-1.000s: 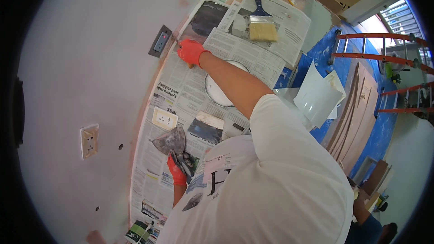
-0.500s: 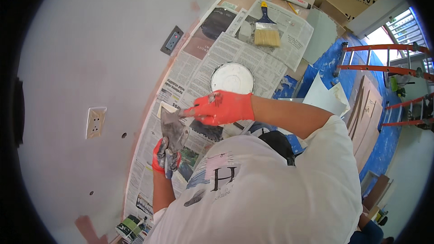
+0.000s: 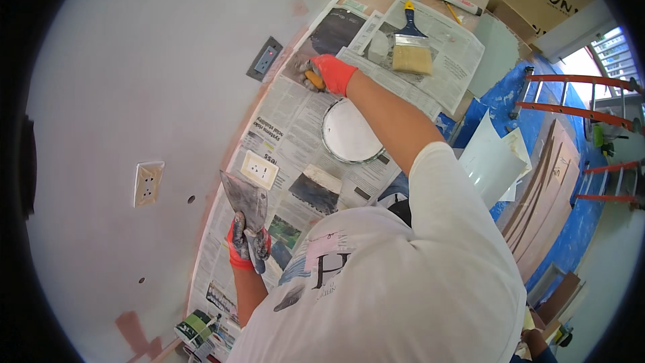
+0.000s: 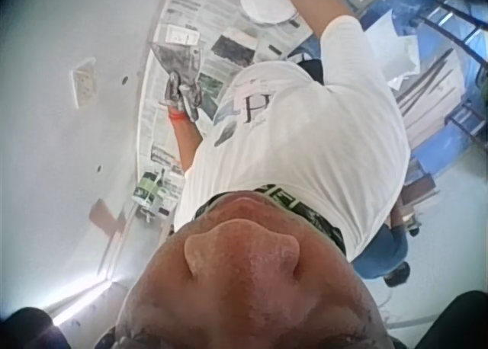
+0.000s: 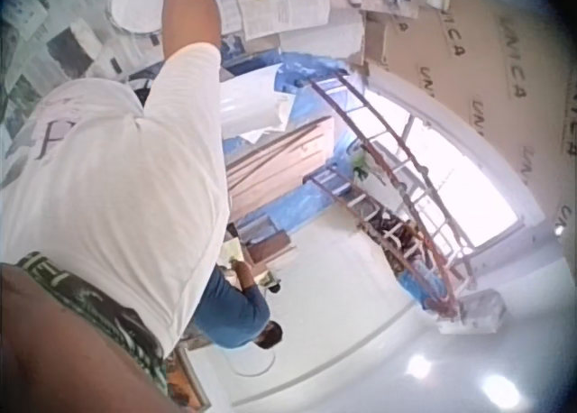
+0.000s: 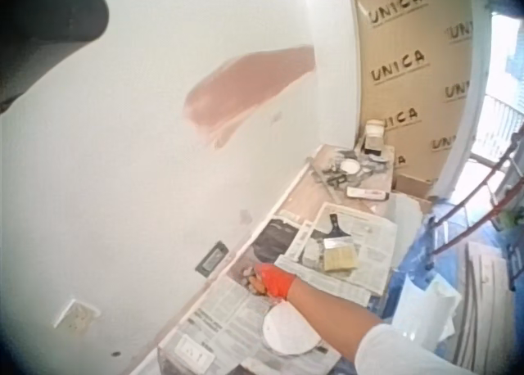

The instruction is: The person applies pink compound to a wall using a putty knife, smoothing it over a corner and around a wall-mounted electronic device.

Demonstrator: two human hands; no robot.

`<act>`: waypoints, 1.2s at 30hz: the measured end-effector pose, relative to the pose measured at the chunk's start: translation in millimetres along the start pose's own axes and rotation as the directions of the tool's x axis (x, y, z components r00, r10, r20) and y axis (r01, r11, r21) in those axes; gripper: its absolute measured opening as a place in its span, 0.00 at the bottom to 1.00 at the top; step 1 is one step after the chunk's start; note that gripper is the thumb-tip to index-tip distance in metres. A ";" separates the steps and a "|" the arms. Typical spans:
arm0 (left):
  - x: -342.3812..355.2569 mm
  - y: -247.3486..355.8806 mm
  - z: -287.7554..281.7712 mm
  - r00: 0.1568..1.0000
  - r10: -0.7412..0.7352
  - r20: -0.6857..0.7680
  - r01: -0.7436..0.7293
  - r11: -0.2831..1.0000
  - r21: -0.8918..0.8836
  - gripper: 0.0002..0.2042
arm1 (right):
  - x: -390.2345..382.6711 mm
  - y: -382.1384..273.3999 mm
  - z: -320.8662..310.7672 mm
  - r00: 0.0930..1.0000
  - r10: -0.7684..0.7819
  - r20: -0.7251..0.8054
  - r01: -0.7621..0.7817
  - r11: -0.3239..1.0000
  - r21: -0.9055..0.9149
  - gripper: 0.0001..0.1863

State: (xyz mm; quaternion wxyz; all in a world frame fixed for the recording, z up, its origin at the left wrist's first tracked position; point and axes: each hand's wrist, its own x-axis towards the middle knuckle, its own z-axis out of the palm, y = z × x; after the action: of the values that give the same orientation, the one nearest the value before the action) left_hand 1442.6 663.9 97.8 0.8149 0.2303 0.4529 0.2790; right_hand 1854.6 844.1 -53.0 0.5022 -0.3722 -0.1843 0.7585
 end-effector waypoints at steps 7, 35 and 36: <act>2.1 -7.0 -2.1 0.998 -0.031 -0.059 0.027 0.998 -0.063 0.24 | 70.7 -4.9 -80.5 0.874 -0.417 0.250 0.473 0.611 -0.634 0.10; 12.2 -26.6 -10.2 0.981 -0.120 -0.154 0.129 0.990 0.049 0.26 | 29.4 -28.3 -5.4 0.727 -0.564 -0.391 0.162 0.695 -0.701 0.20; 16.9 -23.9 -6.8 0.982 -0.122 -0.144 0.133 0.989 0.066 0.26 | 46.3 -27.0 -25.4 0.675 -0.621 -0.398 0.136 0.635 -0.761 0.22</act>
State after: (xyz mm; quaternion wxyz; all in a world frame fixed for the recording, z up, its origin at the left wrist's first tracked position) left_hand 1449.9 658.3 69.2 0.7882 0.2112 0.5326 0.2245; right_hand 1880.4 894.9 -69.5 0.5193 -0.7069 -0.3463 0.3327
